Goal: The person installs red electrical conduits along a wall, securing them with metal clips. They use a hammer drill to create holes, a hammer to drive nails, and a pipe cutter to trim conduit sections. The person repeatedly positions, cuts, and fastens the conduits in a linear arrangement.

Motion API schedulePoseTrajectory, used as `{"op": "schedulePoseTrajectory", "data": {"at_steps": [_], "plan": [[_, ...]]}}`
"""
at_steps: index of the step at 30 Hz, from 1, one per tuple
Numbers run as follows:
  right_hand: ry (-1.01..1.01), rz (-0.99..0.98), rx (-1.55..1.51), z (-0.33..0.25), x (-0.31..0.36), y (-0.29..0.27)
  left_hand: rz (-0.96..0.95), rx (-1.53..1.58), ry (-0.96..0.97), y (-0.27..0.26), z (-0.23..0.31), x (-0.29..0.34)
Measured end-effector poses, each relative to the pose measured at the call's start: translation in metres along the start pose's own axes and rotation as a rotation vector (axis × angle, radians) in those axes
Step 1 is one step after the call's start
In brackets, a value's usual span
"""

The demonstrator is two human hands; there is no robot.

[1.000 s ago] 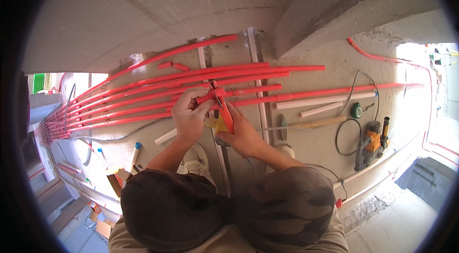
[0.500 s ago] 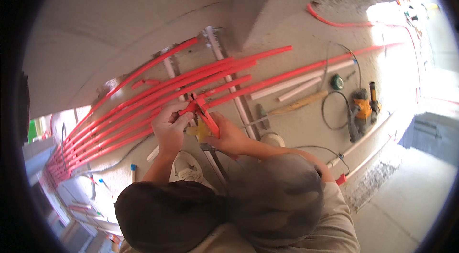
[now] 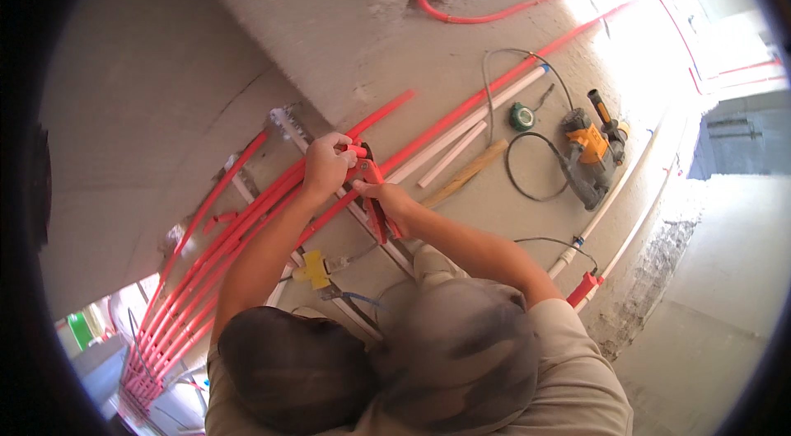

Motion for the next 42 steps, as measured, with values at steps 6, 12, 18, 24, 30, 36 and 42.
{"op": "schedulePoseTrajectory", "data": {"at_steps": [6, 12, 18, 24, 30, 36, 42], "plan": [[-0.007, 0.062, 0.034, -0.002, -0.011, -0.019, 0.039, -0.125, 0.057, 0.016, -0.004, -0.013], [-0.163, 0.054, 0.205, -0.015, 0.008, -0.012, 0.237, 0.537, -0.153, -0.021, -0.001, 0.025], [-0.673, -0.001, 0.63, -0.028, 0.047, 0.019, 0.299, 0.618, -0.117, -0.048, 0.021, 0.065], [-0.613, 0.056, 0.728, -0.032, 0.058, 0.033, 0.367, 0.47, 0.05, -0.046, 0.033, 0.084], [-0.719, 0.108, 0.845, -0.032, 0.066, 0.042, 0.336, 0.418, 0.077, -0.056, 0.038, 0.093], [-0.426, -0.046, 0.475, -0.017, 0.033, 0.027, 0.226, 0.219, 0.021, -0.038, 0.039, 0.07], [-0.227, 0.012, 0.051, -0.022, 0.021, 0.006, 0.092, -0.056, 0.198, 0.001, 0.044, 0.005]]}}
Point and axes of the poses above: each hand's wrist, its own x-axis away from the middle knuckle, its own y-axis out of the palm, z = x × y, the point moved 6 cm from there along -x, towards the middle knuckle, and after that the axes turned 2 degrees about z, right-handed, at the moved point
